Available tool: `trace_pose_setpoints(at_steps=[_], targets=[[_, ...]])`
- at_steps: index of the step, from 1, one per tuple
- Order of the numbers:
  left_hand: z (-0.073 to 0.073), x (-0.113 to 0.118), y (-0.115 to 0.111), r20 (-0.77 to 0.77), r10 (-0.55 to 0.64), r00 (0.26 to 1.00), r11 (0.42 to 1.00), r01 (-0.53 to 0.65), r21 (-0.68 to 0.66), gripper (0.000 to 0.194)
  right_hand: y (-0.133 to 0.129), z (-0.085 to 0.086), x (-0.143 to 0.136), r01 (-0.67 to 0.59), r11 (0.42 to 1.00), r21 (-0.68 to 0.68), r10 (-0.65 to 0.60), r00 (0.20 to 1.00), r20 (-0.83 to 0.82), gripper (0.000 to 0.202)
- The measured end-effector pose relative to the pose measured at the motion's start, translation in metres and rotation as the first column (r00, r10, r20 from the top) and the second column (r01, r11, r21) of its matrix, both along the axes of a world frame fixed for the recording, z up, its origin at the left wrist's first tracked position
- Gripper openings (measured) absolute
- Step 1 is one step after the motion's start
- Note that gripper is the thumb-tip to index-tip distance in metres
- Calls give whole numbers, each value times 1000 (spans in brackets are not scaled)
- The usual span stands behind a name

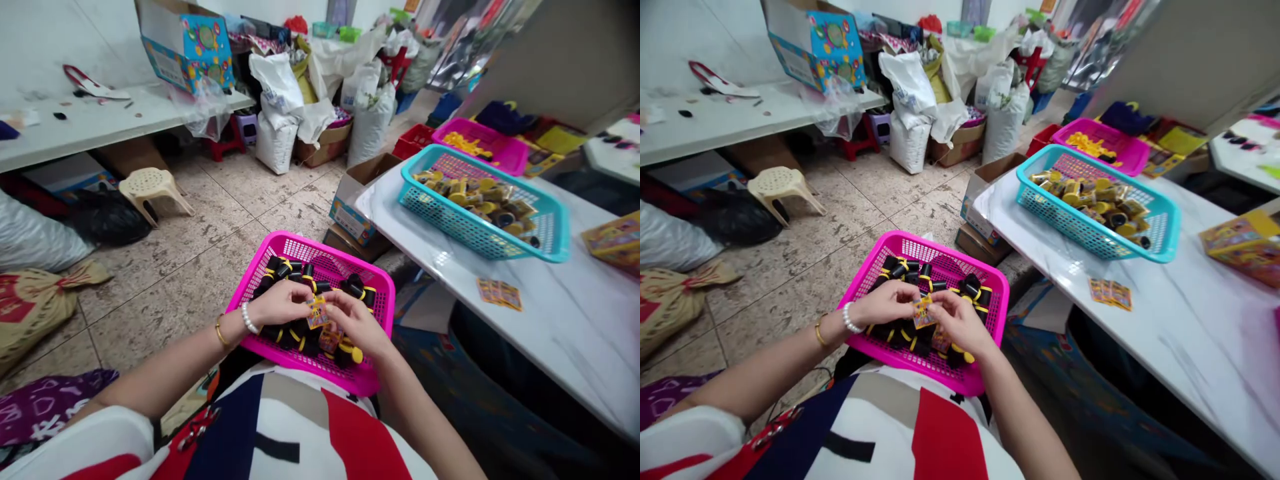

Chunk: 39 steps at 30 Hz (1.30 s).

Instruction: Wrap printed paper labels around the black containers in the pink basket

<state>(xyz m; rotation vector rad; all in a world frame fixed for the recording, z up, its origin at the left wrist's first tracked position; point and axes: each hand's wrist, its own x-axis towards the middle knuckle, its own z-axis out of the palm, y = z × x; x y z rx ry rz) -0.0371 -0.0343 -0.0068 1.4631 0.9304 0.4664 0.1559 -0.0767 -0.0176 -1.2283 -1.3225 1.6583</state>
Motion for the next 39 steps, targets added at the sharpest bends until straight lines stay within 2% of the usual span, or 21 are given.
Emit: trace_pose_setpoints(at_steps=[1,2,4,6,8,10,12,15,17,23,26,30,33,35,39], targets=[[0,2,1,-10,-11,1000,999,11,45,9,1,-2,-1,-6,1000,29,5,999,48,26],[0,4,2,2,27,1000,997,-27,77,8,1,-5,-4,22,998,65,-28,994,102,30],[2,9,2,67,211,975,972,-217,92,9,0,-12,-10,169,975,145,-193,966,172,41],[6,13,-3,138,405,904,910,-414,39,14,-4,-19,-17,323,926,193,-357,917,177,45],[11,15,-11,154,475,866,879,-476,-32,19,-8,-22,-21,409,888,208,-443,883,155,44],[14,17,-21,140,457,878,889,-455,-43,23,-11,-21,-22,450,861,238,-490,858,152,41],[14,19,-31,103,438,893,895,-444,41,24,-13,-18,-21,458,847,271,-511,843,170,39],[8,22,-38,73,448,891,866,-453,214,22,-15,-14,-19,427,855,295,-487,856,173,37],[4,22,-38,77,465,882,851,-470,236,21,-17,-13,-19,412,863,292,-467,871,151,38],[6,23,-38,87,506,858,852,-513,105,24,-24,-14,-18,490,834,256,-531,838,125,42],[11,25,-40,105,489,866,868,-494,38,25,-27,-16,-19,473,834,285,-523,841,136,43],[16,26,-38,100,469,877,882,-459,-112,29,-29,-19,-20,390,813,432,-500,848,177,41],[17,23,-34,103,460,882,886,-450,-110,26,-28,-22,-24,279,793,542,-469,847,250,40],[15,20,-32,79,436,896,895,-423,-139,26,-27,-24,-27,224,793,566,-447,845,293,41],[5,12,-24,51,346,937,883,-306,-356,29,-15,-21,-21,106,825,556,-346,872,346,43]])
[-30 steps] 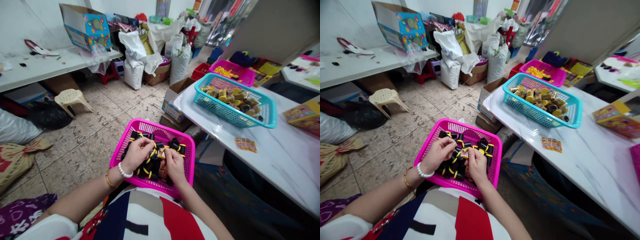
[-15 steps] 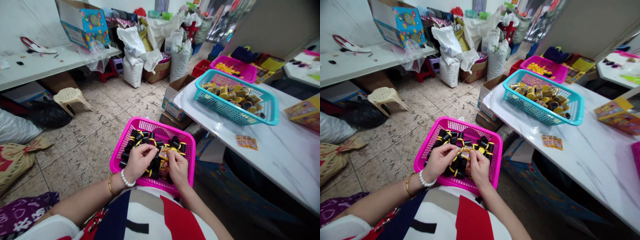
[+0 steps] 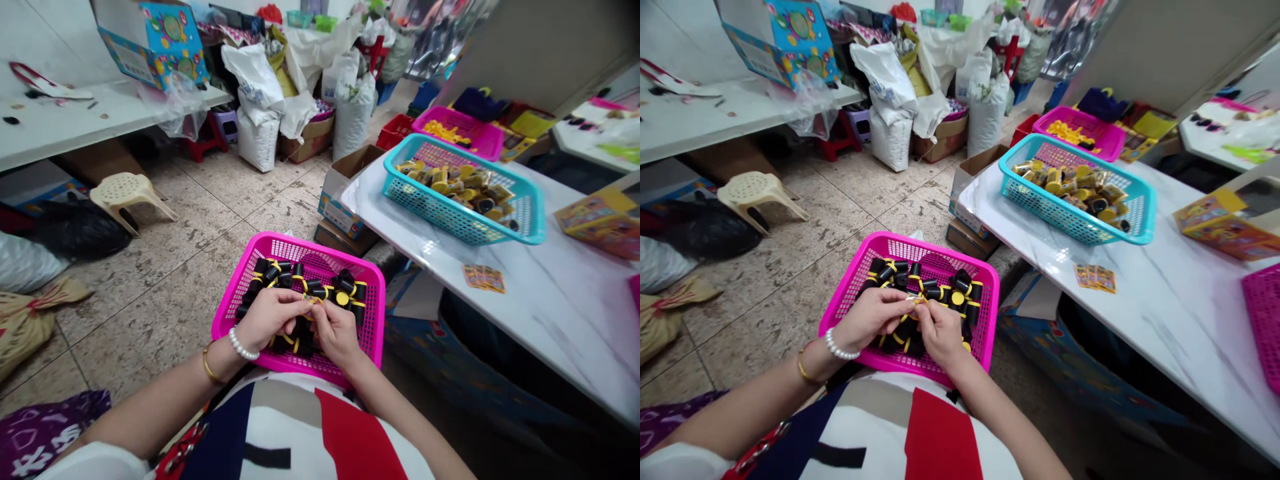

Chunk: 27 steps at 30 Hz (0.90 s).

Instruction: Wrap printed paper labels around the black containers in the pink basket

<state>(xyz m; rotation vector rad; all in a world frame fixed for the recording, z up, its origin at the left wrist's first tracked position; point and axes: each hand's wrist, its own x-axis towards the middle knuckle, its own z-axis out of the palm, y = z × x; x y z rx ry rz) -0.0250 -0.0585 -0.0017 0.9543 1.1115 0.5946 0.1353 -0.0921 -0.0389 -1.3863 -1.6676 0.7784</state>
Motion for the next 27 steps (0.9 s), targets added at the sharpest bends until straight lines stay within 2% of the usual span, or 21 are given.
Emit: trace_pose_setpoints(at_steps=[2,4,6,8,10,11,13,14,16,18,19,20,21,23,25,27], targets=[[-7,-2,5,54,20,998,998,-16,-68,27,12,6,17,-28,1000,4,28,998,63,43],[-12,-3,10,115,83,990,990,-69,-121,24,26,11,40,80,996,41,-87,965,248,34],[-15,-4,15,181,141,973,977,-108,-185,21,39,12,62,196,977,90,-214,836,505,22],[-14,-4,21,245,195,950,961,-134,-243,18,47,5,76,177,980,92,-190,682,707,20],[-13,-5,25,306,230,924,947,-139,-290,15,49,-5,81,108,991,76,-125,593,795,19],[-13,-6,27,338,233,912,943,-127,-308,14,48,-10,81,90,992,86,-122,577,807,18],[-12,-7,30,400,218,890,940,-81,-333,13,46,-18,79,95,987,131,-162,598,785,17],[-12,-7,31,422,212,881,937,-60,-344,13,45,-20,78,102,983,153,-183,636,750,17],[-13,-8,32,442,232,867,927,-60,-369,13,42,-18,77,134,976,174,-213,766,606,19],[-14,-7,33,431,284,856,912,-102,-397,13,37,-11,76,188,976,111,-215,919,331,22],[-14,-6,33,426,306,851,906,-122,-405,13,34,-6,74,203,978,40,-207,968,143,24],[-14,-4,33,425,319,847,902,-134,-409,14,32,0,71,189,981,-49,-192,980,-55,26],[-15,-2,34,430,319,844,903,-132,-409,14,29,5,67,141,981,-136,-171,955,-241,27],[-15,4,34,450,296,842,909,-104,-404,13,26,15,58,-3,971,-241,-124,849,-513,29],[-15,10,35,476,264,839,915,-63,-397,14,24,21,49,-113,952,-284,-92,779,-621,30],[-15,13,35,502,246,829,919,-36,-392,14,25,25,43,-144,938,-315,-91,776,-624,28]])
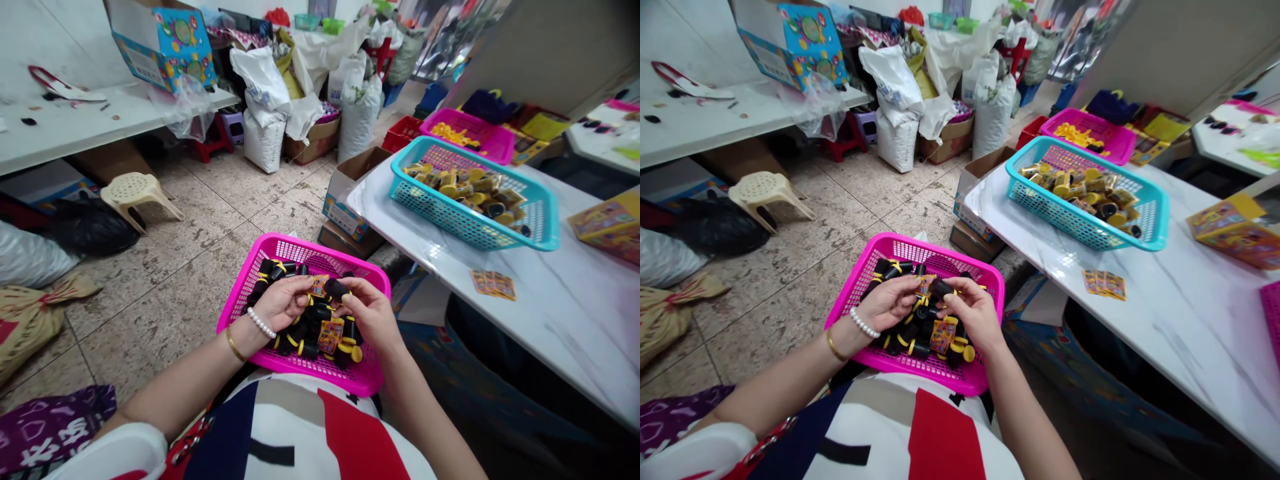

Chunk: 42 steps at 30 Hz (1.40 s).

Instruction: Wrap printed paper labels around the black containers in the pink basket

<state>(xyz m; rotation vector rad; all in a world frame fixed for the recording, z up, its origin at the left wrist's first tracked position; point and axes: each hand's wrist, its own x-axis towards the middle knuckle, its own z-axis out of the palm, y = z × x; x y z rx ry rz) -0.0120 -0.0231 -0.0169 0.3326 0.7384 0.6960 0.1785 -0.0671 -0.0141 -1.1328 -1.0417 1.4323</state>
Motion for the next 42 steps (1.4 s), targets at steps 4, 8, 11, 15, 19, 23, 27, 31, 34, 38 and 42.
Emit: trace_pose_setpoints(at_steps=[4,8,11,15,19,23,27,31,34,38,42], targets=[[-1,-1,0,32,-1,1000,1000,1,11,9,3,3,0,14,1000,-20,-11,991,132,26],[-1,-2,-1,5,16,1000,1000,-16,11,9,5,6,0,-50,988,144,-14,910,415,33],[1,-1,-2,-33,26,999,998,-24,56,13,5,11,-1,-145,963,226,-16,809,588,43],[4,-2,0,-72,31,997,992,-22,128,16,3,18,6,-49,971,232,-86,838,538,40],[2,-2,3,-82,14,997,994,-5,108,18,2,20,13,67,995,72,-84,957,277,39],[-1,2,1,-61,14,998,997,-9,82,17,2,19,5,-8,1000,-13,11,977,212,39],[-3,4,0,-40,19,999,996,-16,85,18,3,15,-2,-62,996,-66,76,969,233,37],[-2,4,-1,-61,25,998,994,-18,108,20,5,13,0,-156,984,-83,175,932,317,38],[-3,3,-3,-135,32,990,988,-11,153,24,6,13,-2,-156,988,11,136,889,437,29],[-5,0,-6,-263,15,965,969,50,241,27,5,12,-6,-55,985,162,-44,833,551,20],[-7,-5,-5,-271,-11,963,963,83,257,25,2,9,-6,-13,994,109,-41,873,485,19]])
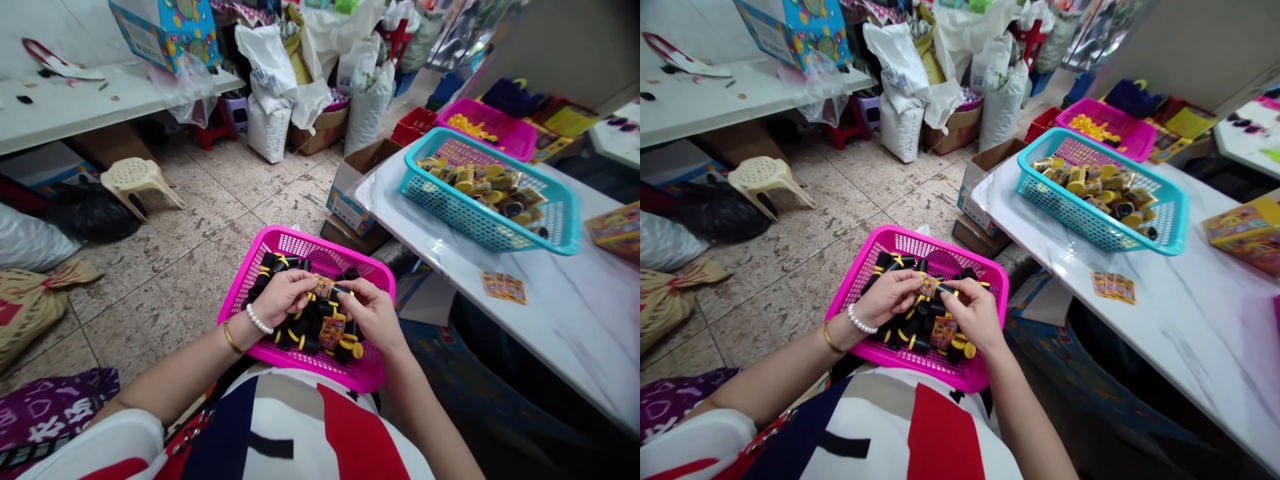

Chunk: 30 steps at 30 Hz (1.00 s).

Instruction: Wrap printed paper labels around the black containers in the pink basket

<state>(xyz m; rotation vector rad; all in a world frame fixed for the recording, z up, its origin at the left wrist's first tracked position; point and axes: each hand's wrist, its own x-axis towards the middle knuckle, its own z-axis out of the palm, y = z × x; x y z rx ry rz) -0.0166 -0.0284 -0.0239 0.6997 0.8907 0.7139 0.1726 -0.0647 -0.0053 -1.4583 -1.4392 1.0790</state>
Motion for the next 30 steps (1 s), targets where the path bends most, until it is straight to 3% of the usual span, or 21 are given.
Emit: trace_pose_setpoints(at_steps=[4,11,19,22,25,30], targets=[[0,-2,1,35,-33,999,999,34,-4,23,0,1,1,-81,994,-78,73,993,-96,21],[3,2,-1,34,-10,999,1000,10,14,23,-4,-1,-1,-41,996,-82,33,994,-103,23],[4,4,-1,133,61,989,990,-43,-135,25,-11,-7,-5,3,998,-59,-5,1000,-27,24],[1,4,-3,113,32,993,997,-23,-76,26,-8,-2,-3,-35,997,-62,35,999,-4,29],[-1,1,-5,63,-4,998,1000,2,18,26,-4,-1,-3,-59,994,-93,51,995,-87,28],[0,-4,-10,-63,2,998,992,6,127,29,-6,-10,-7,72,992,-101,-93,972,-218,23]])
